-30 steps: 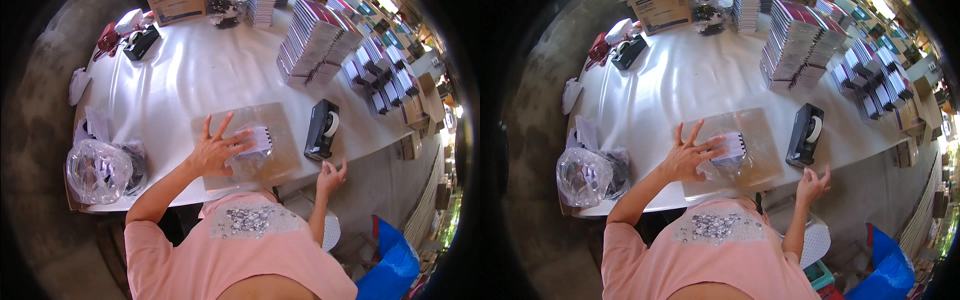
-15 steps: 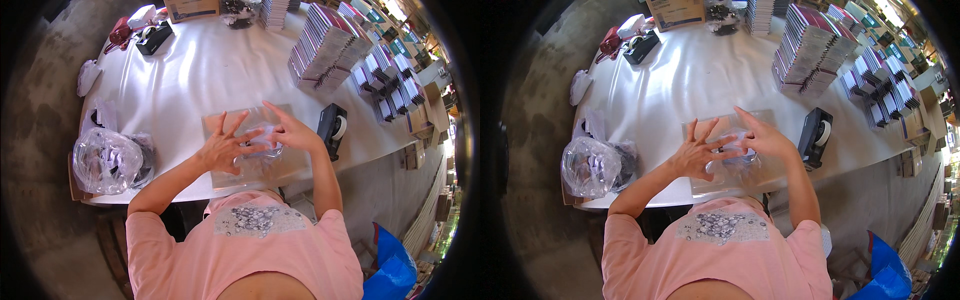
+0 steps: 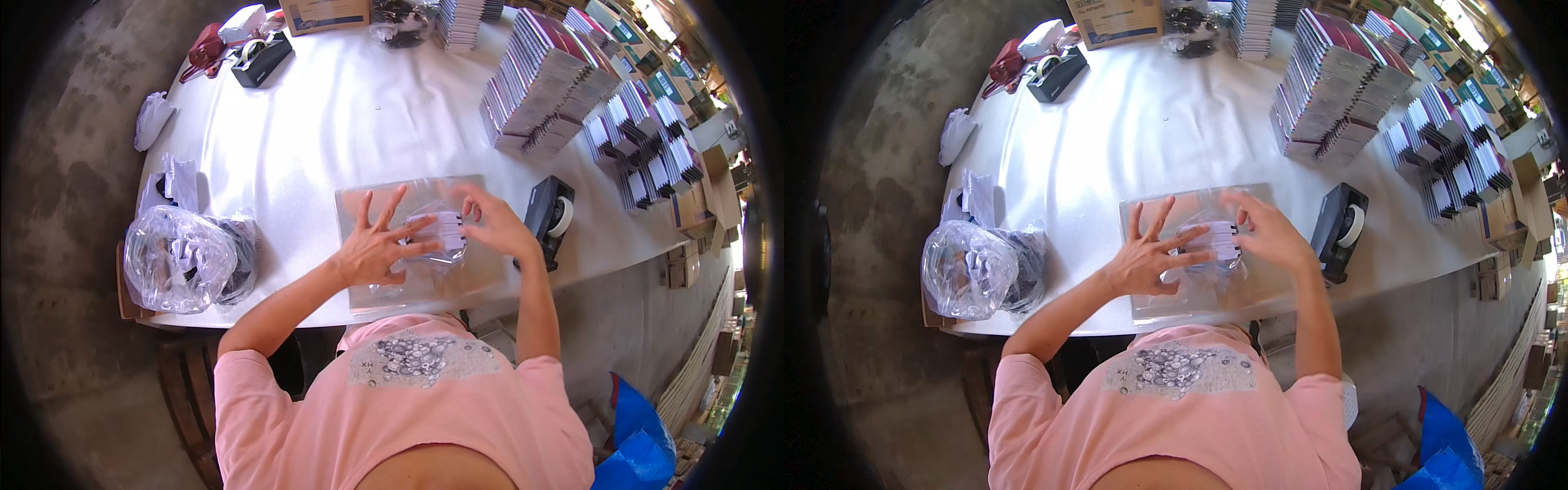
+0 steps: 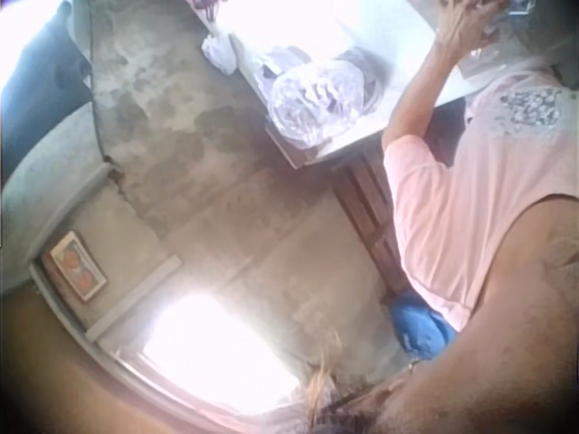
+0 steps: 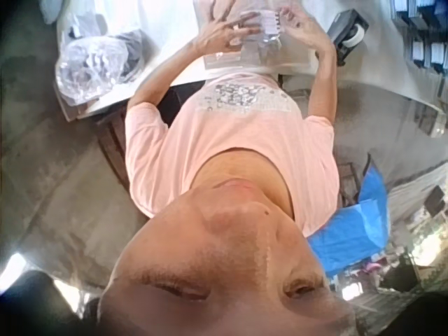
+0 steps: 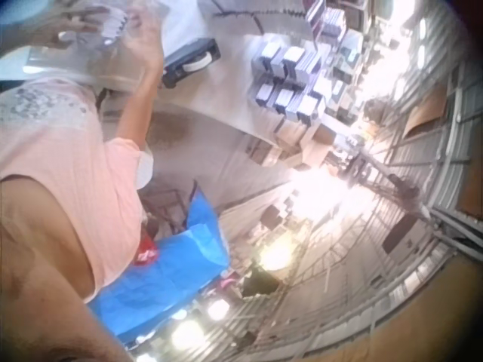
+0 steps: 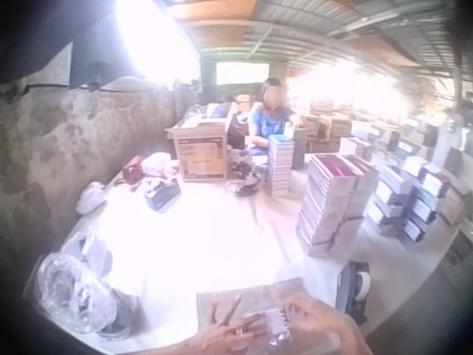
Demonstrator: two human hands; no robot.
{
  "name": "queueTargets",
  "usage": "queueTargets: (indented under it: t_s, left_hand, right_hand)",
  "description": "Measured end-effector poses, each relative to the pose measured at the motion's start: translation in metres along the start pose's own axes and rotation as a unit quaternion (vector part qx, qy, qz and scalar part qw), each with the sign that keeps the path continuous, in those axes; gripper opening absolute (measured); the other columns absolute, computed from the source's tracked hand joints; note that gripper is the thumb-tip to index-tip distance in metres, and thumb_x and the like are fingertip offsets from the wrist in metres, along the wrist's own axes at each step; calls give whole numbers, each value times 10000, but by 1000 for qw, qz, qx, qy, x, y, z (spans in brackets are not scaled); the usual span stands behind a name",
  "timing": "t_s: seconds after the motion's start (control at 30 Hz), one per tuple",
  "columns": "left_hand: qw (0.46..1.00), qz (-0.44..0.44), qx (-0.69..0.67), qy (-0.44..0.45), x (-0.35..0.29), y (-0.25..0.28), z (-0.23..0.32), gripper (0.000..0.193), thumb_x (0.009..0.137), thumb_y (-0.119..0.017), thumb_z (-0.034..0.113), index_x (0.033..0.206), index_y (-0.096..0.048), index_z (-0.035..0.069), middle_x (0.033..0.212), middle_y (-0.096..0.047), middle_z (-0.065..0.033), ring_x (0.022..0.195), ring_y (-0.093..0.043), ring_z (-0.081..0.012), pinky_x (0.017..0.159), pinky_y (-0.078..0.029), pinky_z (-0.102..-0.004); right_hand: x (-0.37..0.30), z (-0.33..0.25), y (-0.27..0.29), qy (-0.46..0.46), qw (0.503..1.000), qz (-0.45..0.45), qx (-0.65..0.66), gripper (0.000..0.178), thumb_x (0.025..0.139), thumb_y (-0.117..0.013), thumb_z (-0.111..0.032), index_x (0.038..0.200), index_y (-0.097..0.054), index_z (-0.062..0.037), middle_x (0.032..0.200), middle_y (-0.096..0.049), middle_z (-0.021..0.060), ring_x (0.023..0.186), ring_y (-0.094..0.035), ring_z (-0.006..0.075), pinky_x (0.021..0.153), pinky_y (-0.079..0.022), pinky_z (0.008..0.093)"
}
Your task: The person places small notebooks into plastic bags, folds the bags over, and secures them with adhesive tape before stacking them on the table.
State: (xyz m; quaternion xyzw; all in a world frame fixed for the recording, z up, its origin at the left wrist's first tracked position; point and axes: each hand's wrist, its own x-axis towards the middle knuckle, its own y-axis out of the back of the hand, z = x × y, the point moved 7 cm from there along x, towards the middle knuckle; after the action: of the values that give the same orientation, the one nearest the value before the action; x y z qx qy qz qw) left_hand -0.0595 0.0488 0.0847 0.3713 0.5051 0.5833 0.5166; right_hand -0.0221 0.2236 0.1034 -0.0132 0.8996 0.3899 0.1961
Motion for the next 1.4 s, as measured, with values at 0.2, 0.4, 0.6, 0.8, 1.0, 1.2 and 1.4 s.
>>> queueTargets:
  t_s: [0.2,0.4,0.6,0.8,1.0,1.2,1.4]
  left_hand:
    - [941,305,-135,59,4,-13,13,423,646,-775,307,1057,-676,302,1471,-299,-82,1397,-106,-393,1056,-70,-621]
    - [846,374,-352,144,-3,-5,-6,383,610,-833,297,965,-709,227,1422,-341,-151,1361,-238,-380,1048,-223,-499]
    - [868,343,-321,160,9,-16,-1,451,571,-847,288,995,-704,238,1437,-318,-152,1334,-288,-358,1036,-257,-523]
    - [826,379,-388,152,20,-19,1,336,590,-840,216,911,-742,226,1415,-353,-149,1269,-386,-339,993,-355,-439]
    - [765,366,-489,203,22,-23,-19,207,649,-812,266,821,-751,169,1210,-541,-113,1096,-533,-263,849,-449,-356]
    - [789,307,-506,166,26,-20,-40,283,644,-816,124,911,-725,103,862,-648,-58,868,-599,-164,776,-471,-309]
    - [724,308,-568,242,25,-12,-50,528,661,-809,119,1135,-592,31,831,-672,-58,758,-614,-153,720,-491,-297]
  right_hand:
    - [-20,16,-43,243,953,62,167,402,649,-775,-129,1034,-667,-174,1296,-466,94,1230,-417,246,986,-380,395]
    - [-10,36,-54,230,921,113,294,224,699,-776,-154,920,-737,-159,1372,-418,110,1270,-377,275,1041,-312,393]
    - [-24,1,-31,235,932,111,253,232,711,-765,-166,941,-733,-153,1392,-402,112,1287,-358,284,1056,-282,409]
    - [-40,-17,-3,317,908,189,197,299,667,-796,-192,949,-709,-138,1387,-403,130,1251,-398,297,1015,-332,415]
    - [-28,24,-38,143,957,160,195,286,690,-785,-157,929,-639,-101,1276,-491,120,1159,-467,268,968,-365,399]
    - [-14,29,-39,67,936,190,289,347,721,-747,-113,1037,-608,-75,1136,-556,91,1037,-529,218,883,-409,369]
    - [15,33,-37,44,904,124,406,415,684,-755,-76,1070,-623,-7,984,-614,70,905,-560,135,774,-439,289]
